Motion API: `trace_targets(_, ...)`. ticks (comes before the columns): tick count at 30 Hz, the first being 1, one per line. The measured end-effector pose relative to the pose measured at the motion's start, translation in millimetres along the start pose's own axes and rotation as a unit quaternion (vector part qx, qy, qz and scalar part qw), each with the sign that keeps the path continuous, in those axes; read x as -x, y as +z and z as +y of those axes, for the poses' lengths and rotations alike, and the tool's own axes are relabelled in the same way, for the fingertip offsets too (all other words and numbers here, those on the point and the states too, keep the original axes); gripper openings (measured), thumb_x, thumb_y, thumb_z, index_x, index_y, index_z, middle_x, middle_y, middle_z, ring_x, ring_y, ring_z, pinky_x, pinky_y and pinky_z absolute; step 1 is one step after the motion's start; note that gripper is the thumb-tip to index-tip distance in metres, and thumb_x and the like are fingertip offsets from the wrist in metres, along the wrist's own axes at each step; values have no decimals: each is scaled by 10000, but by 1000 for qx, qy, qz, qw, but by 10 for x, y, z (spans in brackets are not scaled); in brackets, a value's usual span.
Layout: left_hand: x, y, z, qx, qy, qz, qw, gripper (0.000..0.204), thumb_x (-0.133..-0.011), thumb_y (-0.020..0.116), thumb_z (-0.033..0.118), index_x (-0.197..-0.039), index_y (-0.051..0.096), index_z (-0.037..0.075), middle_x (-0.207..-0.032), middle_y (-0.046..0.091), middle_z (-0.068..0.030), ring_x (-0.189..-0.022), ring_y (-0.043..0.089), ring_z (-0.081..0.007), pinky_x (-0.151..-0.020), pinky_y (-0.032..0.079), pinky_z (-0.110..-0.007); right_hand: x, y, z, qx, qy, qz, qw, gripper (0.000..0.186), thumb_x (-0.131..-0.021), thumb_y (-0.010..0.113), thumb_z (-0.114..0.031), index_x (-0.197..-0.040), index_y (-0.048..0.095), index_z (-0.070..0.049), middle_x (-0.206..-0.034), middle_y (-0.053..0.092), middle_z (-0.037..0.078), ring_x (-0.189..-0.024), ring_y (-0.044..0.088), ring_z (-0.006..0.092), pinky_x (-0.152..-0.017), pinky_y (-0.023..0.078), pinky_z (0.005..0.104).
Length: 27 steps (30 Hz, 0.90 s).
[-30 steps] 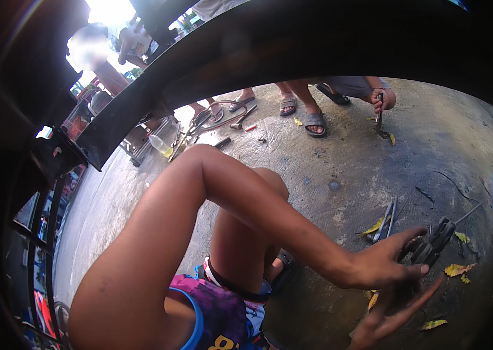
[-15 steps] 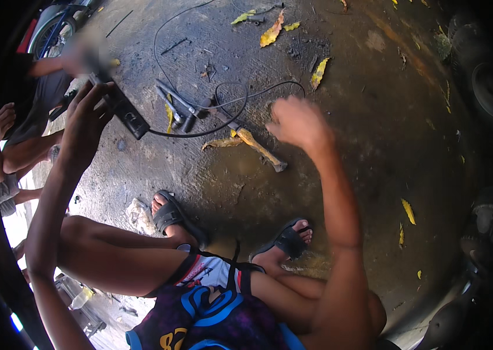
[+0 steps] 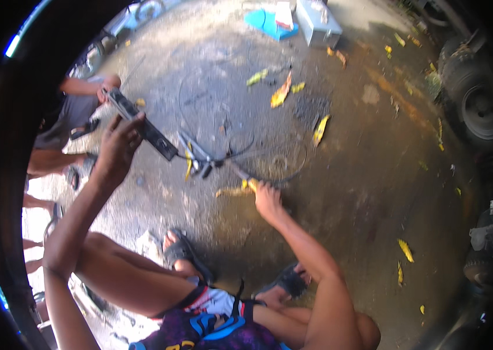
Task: The person welds a metal frame using a handheld welding torch, then uses a hammer to tap the welded area. The person repeats welding and hammering on different sections of the frame.
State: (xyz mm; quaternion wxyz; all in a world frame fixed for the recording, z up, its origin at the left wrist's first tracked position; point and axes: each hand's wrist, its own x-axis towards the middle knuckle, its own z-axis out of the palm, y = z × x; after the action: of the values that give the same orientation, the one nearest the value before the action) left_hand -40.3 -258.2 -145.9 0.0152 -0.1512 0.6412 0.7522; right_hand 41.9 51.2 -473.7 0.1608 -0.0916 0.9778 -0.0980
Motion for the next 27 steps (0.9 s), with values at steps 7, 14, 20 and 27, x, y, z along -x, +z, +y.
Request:
trace_targets(7, -46, 91, -64, 34, 45, 43, 997, 671, -835, 749, 79, -1385, 369, 16, -1118, 602, -106, -986, 601, -165, -833, 475, -294, 511, -764, -111, -247, 11, -58, 967, 633, -816, 655, -457, -1201, 550, 34, -919, 661, 308, -879, 661, 460, -773, 517, 523)
trace_targets(14, -240, -251, -97, 2, 60, 86, 994, 525, -853, 710, 51, -1313, 459, 86, -1002, 625, -22, -848, 606, -115, -759, 478, -280, 953, -1213, -419, -390, -188, -109, 895, 542, -897, 624, -545, -1022, 641, -18, -689, 593, 118, -629, 585, 210, -617, 482, 377)
trace_targets(20, -167, -258, -127, -18, 34, 129, 991, 373, -831, 730, 69, -1139, 522, 87, -832, 595, 2, -662, 507, -83, -574, 382, -250, 715, -1893, -321, -450, -275, 288, 799, 384, -961, 596, -304, -1154, 531, 21, -670, 582, 45, -559, 563, 157, -526, 461, 334)
trace_targets(27, -16, -97, -38, -28, 2, 108, 994, 452, -838, 724, 76, -1231, 501, 57, -867, 622, -27, -697, 546, -112, -604, 417, -261, 617, -3969, -684, -302, -181, 574, 739, 268, -989, 556, -234, -1092, 474, -1, -663, 551, 157, -560, 609, 328, -492, 443, 411)
